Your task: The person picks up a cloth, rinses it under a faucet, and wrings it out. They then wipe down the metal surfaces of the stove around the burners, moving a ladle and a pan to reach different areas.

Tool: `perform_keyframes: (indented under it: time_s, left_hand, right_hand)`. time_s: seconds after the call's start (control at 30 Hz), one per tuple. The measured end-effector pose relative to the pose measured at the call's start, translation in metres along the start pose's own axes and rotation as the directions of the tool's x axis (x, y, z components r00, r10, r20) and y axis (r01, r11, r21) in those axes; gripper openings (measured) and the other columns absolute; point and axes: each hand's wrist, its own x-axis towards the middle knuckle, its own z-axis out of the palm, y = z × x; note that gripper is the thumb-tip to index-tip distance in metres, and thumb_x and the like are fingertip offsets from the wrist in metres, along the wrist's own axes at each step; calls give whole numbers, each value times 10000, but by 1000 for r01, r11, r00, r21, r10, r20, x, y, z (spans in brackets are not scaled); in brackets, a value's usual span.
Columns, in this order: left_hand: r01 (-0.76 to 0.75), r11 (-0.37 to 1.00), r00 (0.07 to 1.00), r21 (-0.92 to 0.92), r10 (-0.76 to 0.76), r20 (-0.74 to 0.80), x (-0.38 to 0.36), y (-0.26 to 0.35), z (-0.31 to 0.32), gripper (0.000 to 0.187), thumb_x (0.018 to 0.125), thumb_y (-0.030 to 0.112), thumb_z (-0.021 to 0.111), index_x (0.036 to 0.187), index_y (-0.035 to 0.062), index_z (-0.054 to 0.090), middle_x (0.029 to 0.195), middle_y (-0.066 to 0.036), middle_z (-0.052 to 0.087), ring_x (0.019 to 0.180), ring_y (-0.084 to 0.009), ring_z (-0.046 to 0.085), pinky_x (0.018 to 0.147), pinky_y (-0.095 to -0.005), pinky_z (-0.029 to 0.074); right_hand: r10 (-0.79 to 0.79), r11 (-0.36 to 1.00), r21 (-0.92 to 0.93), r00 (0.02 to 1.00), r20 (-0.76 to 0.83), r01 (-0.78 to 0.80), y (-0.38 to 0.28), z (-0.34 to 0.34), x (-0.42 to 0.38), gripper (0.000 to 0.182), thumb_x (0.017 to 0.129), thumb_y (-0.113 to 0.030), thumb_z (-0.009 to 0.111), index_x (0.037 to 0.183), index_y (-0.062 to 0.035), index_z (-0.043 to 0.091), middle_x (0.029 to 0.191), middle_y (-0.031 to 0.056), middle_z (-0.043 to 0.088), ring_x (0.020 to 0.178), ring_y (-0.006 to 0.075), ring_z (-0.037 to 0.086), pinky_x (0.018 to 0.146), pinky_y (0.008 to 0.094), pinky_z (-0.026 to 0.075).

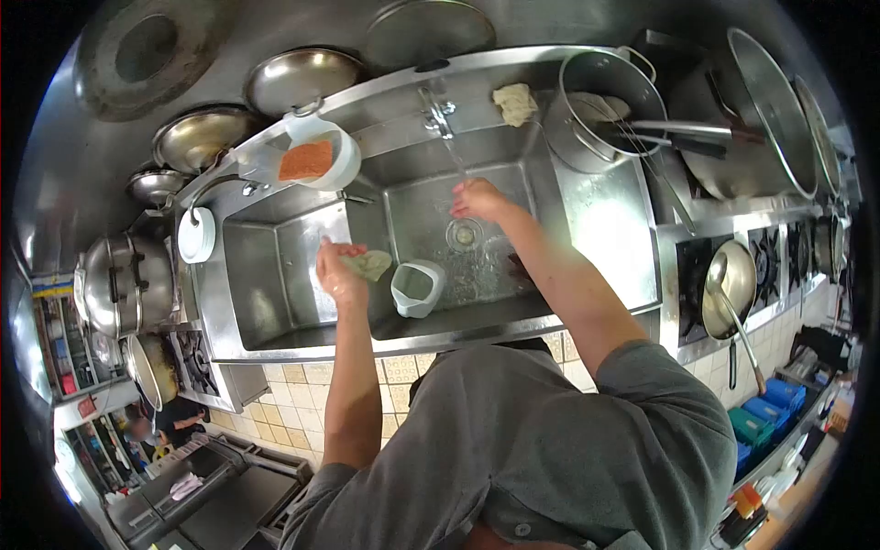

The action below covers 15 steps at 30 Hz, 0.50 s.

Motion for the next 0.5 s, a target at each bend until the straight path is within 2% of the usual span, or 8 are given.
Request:
perform_keyframes:
  time_s: [0.03,0.1,0.17,0.23,0.33,0.37,0.43,0.5]
  left_hand:
    - [-21,1000,999,-14,20,-41,2,12,-14,403,1018,327,523,732,44,513,668,-107,546,654,-269,600,666,-406,503]
    - [-65,993,994,-97,56,-94,16,19,-58,400,1027,331,522,734,61,499,678,-107,546,691,-282,611,699,-427,507]
    - [-90,984,988,-156,68,-137,2,47,-79,393,1032,344,521,746,77,485,703,-101,538,721,-297,606,748,-450,503]
    - [-87,974,984,-209,52,-168,2,53,-118,389,1032,365,523,758,93,476,732,-90,521,753,-299,581,800,-460,492]
    - [-36,951,978,-306,-29,-207,-9,70,-148,402,1028,394,529,756,102,478,750,-77,508,764,-284,547,830,-464,487]
    - [-41,946,977,-321,-29,-213,-10,72,-156,404,1026,401,533,757,104,480,752,-74,505,772,-281,542,841,-469,485]
    - [-29,948,977,-318,-40,-209,-11,70,-165,400,1025,399,531,756,107,486,753,-73,510,772,-283,546,836,-477,489]
    - [52,978,979,-204,-90,-185,-15,68,-163,373,1020,377,534,767,102,513,772,-77,532,793,-296,572,829,-478,497]
  right_hand:
    - [60,958,263,975,212,-116,-9,1,16,283,953,-90,544,1207,28,581,1140,184,644,1015,344,685,838,487,592]
    - [-76,861,505,997,5,63,-54,10,30,311,958,-32,523,1261,14,576,1086,187,648,916,281,676,764,411,583]
    - [-398,884,131,870,-293,449,-90,-11,87,315,961,-56,549,1272,-9,567,1035,145,647,914,267,664,772,425,583]
    - [-521,852,-208,813,-260,480,-127,-21,89,316,969,-160,597,1250,-17,587,1036,112,654,897,231,645,770,395,562]
    - [-193,981,-16,981,-28,193,-124,-63,188,405,951,-332,660,1182,-1,629,971,85,658,843,180,625,738,349,524]
    - [-193,981,-18,981,-27,193,-132,-57,178,405,951,-332,660,1182,-1,629,971,85,658,843,180,625,738,349,524]
    - [-87,986,-155,972,-218,54,-150,-43,136,507,904,-504,698,1059,-22,680,828,50,630,753,138,590,660,309,483]
    - [-155,957,-281,947,-283,72,-134,-39,125,553,883,-597,686,947,-48,700,683,6,550,638,114,546,579,311,449]
